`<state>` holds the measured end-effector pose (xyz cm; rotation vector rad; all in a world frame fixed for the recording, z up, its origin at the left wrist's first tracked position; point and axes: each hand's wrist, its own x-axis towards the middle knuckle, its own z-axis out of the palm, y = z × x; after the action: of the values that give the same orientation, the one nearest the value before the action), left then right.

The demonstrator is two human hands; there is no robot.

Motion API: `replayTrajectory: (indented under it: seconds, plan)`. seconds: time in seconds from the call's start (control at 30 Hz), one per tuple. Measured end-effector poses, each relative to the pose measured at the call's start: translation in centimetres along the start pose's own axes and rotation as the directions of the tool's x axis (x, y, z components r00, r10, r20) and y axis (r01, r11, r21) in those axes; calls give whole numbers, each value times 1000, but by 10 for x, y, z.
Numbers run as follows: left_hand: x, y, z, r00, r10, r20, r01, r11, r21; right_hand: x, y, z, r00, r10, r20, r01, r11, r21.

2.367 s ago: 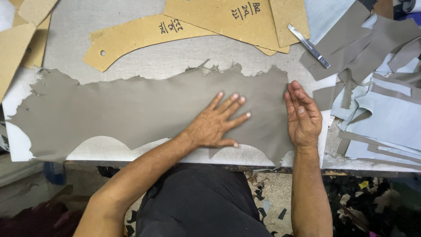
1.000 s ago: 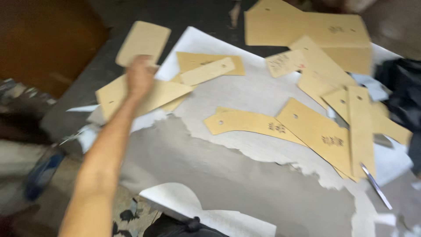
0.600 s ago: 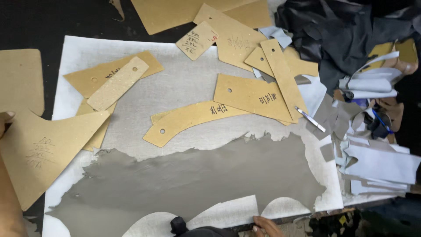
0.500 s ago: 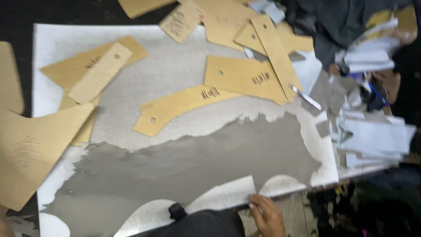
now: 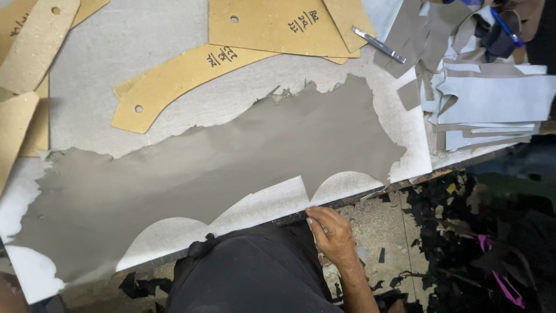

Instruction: The person uses a cardboard template and a rotary cutter to cut shapes from a large sheet of gray fabric on a worktable. They repeatedly position the template, cut along its edges, remove the cut piece, and reposition the template to produce multiple identical fabric pieces.

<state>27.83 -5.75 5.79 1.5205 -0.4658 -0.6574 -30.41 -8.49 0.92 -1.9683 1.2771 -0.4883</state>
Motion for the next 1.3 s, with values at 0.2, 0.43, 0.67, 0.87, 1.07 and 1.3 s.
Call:
replayTrajectory:
  seconds: [0.2,0.43,0.67,0.87,1.07,1.3]
  plan:
    - [-85,-6,61,993,-18,113,26,997,-68,58,26,-17,928,-370,41,362,868,-339]
    - [-191,-9,124,994,-108,32,112,984,-137,175,57,-61,931,-192,309,330,803,-496]
    - [-249,-37,165,964,-257,-74,248,962,-112,169,62,-64,844,-312,435,502,746,-438]
    - [-291,-70,236,813,-572,112,582,808,-96,91,98,-92,823,-394,410,415,909,39]
    - [-295,-81,295,660,-646,383,599,761,251,66,105,-101,912,78,402,-321,745,584]
    - [-219,-32,206,941,-311,131,296,947,127,78,127,-134,976,18,218,-130,850,511]
